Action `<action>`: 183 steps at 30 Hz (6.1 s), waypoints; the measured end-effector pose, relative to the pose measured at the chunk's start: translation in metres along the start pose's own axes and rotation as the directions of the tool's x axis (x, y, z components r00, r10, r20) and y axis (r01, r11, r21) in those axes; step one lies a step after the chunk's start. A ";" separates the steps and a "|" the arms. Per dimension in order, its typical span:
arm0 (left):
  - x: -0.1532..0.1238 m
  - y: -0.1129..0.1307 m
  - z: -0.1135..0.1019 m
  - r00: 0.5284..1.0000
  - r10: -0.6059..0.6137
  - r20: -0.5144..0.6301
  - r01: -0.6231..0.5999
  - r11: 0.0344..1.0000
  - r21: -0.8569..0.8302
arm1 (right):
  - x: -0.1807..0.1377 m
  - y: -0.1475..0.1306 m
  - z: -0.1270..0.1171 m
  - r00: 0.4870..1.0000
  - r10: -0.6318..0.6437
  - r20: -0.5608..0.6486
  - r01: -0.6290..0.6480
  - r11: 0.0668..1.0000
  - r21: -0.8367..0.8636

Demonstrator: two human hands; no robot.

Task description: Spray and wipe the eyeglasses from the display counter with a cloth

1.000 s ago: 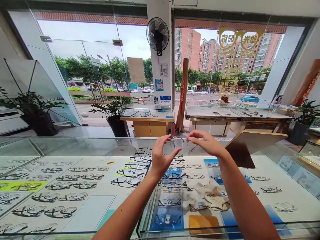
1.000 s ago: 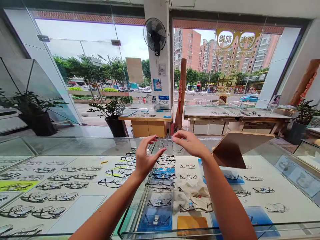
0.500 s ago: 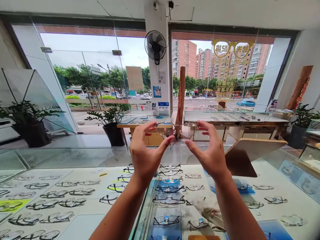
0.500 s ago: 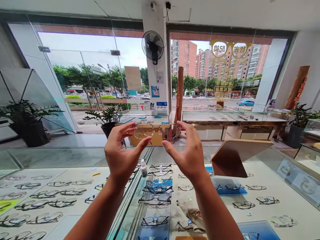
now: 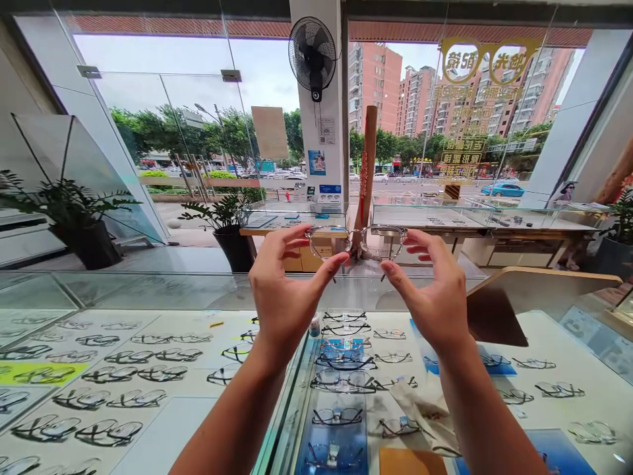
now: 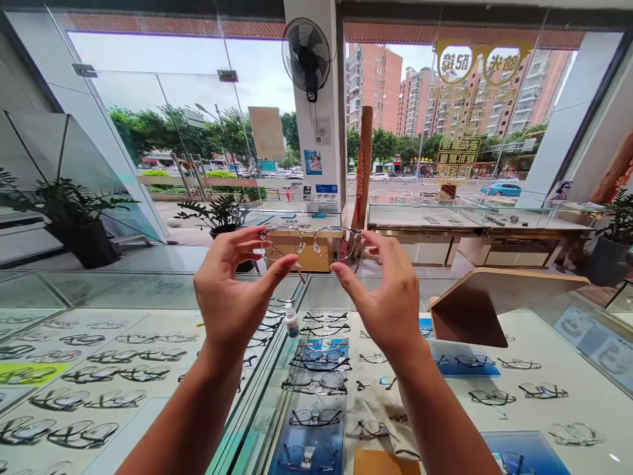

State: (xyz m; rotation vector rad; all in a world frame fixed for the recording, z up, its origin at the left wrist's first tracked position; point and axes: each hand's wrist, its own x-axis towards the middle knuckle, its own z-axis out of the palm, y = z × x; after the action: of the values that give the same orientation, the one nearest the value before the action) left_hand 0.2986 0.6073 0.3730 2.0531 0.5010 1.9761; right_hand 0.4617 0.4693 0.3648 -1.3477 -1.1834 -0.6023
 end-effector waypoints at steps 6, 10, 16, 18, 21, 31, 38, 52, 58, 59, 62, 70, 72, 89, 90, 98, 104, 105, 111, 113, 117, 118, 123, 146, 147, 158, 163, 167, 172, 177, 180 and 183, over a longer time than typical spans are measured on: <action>-0.001 0.000 0.003 0.999 0.039 -0.005 -0.039 0.999 0.017 | 0.001 0.002 0.000 1.000 0.014 -0.019 -0.014 1.000 -0.016; -0.001 0.000 0.004 0.998 0.058 -0.015 -0.057 0.998 0.026 | 0.002 0.003 -0.001 1.000 0.017 -0.008 -0.017 1.000 -0.018; -0.002 0.003 0.004 0.993 0.107 -0.047 -0.103 0.992 0.067 | 0.000 0.004 0.000 0.999 0.047 0.027 -0.047 0.999 -0.002; -0.003 0.003 0.003 0.991 0.122 -0.055 -0.117 0.990 0.074 | 0.000 0.005 0.001 0.997 0.060 0.039 -0.060 0.998 0.010; -0.003 0.004 0.002 0.989 0.135 -0.058 -0.130 0.989 0.076 | 0.000 0.005 0.001 0.996 0.071 0.046 -0.072 0.997 0.022; -0.002 0.005 0.002 0.990 0.127 -0.054 -0.123 0.989 0.082 | 0.000 0.006 0.001 0.995 0.080 0.053 -0.082 0.996 0.024; -0.002 0.003 0.003 0.996 0.082 -0.040 -0.080 0.995 0.054 | 0.000 0.005 0.001 0.997 0.064 0.033 -0.064 0.998 0.017; -0.003 -0.005 0.010 0.986 -0.078 0.150 0.083 0.996 -0.027 | 0.003 0.000 -0.001 0.996 -0.046 -0.079 0.041 0.997 -0.063; -0.003 -0.006 0.011 0.989 -0.059 0.134 0.062 0.998 -0.015 | 0.003 0.004 0.000 1.000 -0.017 -0.025 0.015 0.997 -0.074; -0.003 -0.006 0.011 0.991 -0.052 0.125 0.054 0.998 -0.012 | 0.003 0.004 0.001 1.000 -0.008 -0.014 0.007 0.997 -0.074; -0.003 -0.005 0.011 0.996 -0.022 0.088 0.022 1.000 0.004 | 0.002 0.007 0.002 1.000 0.012 0.012 -0.011 0.997 -0.073; -0.003 -0.004 0.010 0.997 0.079 0.011 -0.080 0.994 0.073 | 0.001 0.011 0.004 0.994 0.082 0.069 -0.079 0.996 -0.039; -0.004 -0.003 0.010 0.996 0.089 -0.001 -0.089 0.993 0.082 | 0.001 0.011 0.004 0.993 0.090 0.082 -0.088 0.996 -0.031; -0.002 -0.023 0.021 1.000 -0.002 0.027 0.005 0.992 -0.129 | 0.003 0.012 0.005 0.988 0.137 0.063 -0.145 0.980 0.138; -0.002 -0.026 0.022 1.000 0.006 0.024 -0.002 0.990 -0.144 | 0.004 0.012 0.004 0.988 0.147 0.056 -0.155 0.974 0.165; -0.002 -0.048 0.039 0.999 0.036 0.016 -0.031 0.961 -0.274 | 0.006 0.014 0.008 0.991 0.123 0.060 -0.134 0.966 0.220; -0.004 -0.063 0.052 0.974 -0.162 0.158 0.218 0.853 -0.473 | 0.004 0.011 0.008 0.990 0.130 0.047 -0.137 0.966 0.219; -0.005 -0.065 0.053 0.963 -0.198 0.180 0.263 0.828 -0.495 | 0.003 0.011 0.008 0.990 0.131 0.052 -0.139 0.965 0.221; -0.007 -0.069 0.055 0.911 -0.333 0.242 0.412 0.725 -0.552 | 0.002 0.010 0.008 0.987 0.140 0.080 -0.154 0.965 0.214; -0.007 -0.069 0.055 0.903 -0.346 0.256 0.430 0.706 -0.562 | 0.002 0.010 0.008 0.986 0.142 0.083 -0.156 0.965 0.211; -0.007 -0.070 0.056 0.891 -0.363 0.272 0.453 0.695 -0.558 | 0.001 0.008 0.007 0.987 0.137 0.086 -0.153 0.965 0.213; -0.007 -0.070 0.056 0.890 -0.367 0.270 0.456 0.697 -0.554 | 0.001 0.008 0.007 0.986 0.139 0.087 -0.155 0.964 0.214; -0.008 -0.063 0.053 0.909 -0.378 0.177 0.416 0.778 -0.472 | 0.001 0.010 0.009 0.971 0.211 0.116 -0.231 0.952 0.200; -0.012 -0.022 0.035 0.977 0.108 -0.181 -0.110 0.994 0.000 | 0.004 0.037 0.032 0.862 0.405 0.304 -0.499 0.783 0.371; -0.011 -0.022 0.035 0.977 0.112 -0.182 -0.114 0.993 -0.002 | 0.004 0.037 0.032 0.864 0.403 0.302 -0.497 0.782 0.376; -0.013 -0.022 0.036 0.979 0.113 -0.170 -0.118 0.993 -0.020 | 0.004 0.036 0.032 0.879 0.387 0.280 -0.471 0.798 0.377; -0.010 -0.030 0.038 0.989 0.031 -0.143 -0.042 0.996 -0.074 | 0.005 0.032 0.029 0.908 0.346 0.235 -0.413 0.826 0.383; -0.008 -0.041 0.041 0.994 -0.073 -0.082 0.059 0.985 -0.162 | 0.006 0.029 0.026 0.925 0.324 0.197 -0.377 0.846 0.377; -0.008 -0.046 0.044 0.989 -0.140 -0.043 0.128 0.969 -0.209 | 0.005 0.027 0.024 0.929 0.327 0.173 -0.369 0.856 0.363; -0.011 -0.049 0.046 0.992 0.026 -0.122 -0.044 0.988 -0.147 | 0.006 0.028 0.025 0.937 0.334 0.105 -0.347 0.844 0.408; -0.014 -0.054 0.049 0.966 0.174 -0.191 -0.189 0.980 -0.067 | 0.006 0.029 0.027 0.933 0.356 0.048 -0.338 0.825 0.453; -0.016 -0.058 0.051 0.950 0.231 -0.209 -0.246 0.968 -0.051 | 0.006 0.031 0.030 0.934 0.357 -0.003 -0.314 0.825 0.470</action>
State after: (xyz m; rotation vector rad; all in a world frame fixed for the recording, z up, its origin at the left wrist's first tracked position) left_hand 0.3444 0.6566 0.3319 1.9561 0.2173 2.3197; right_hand 0.4827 0.5057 0.3519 -1.0648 -0.9069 -0.1069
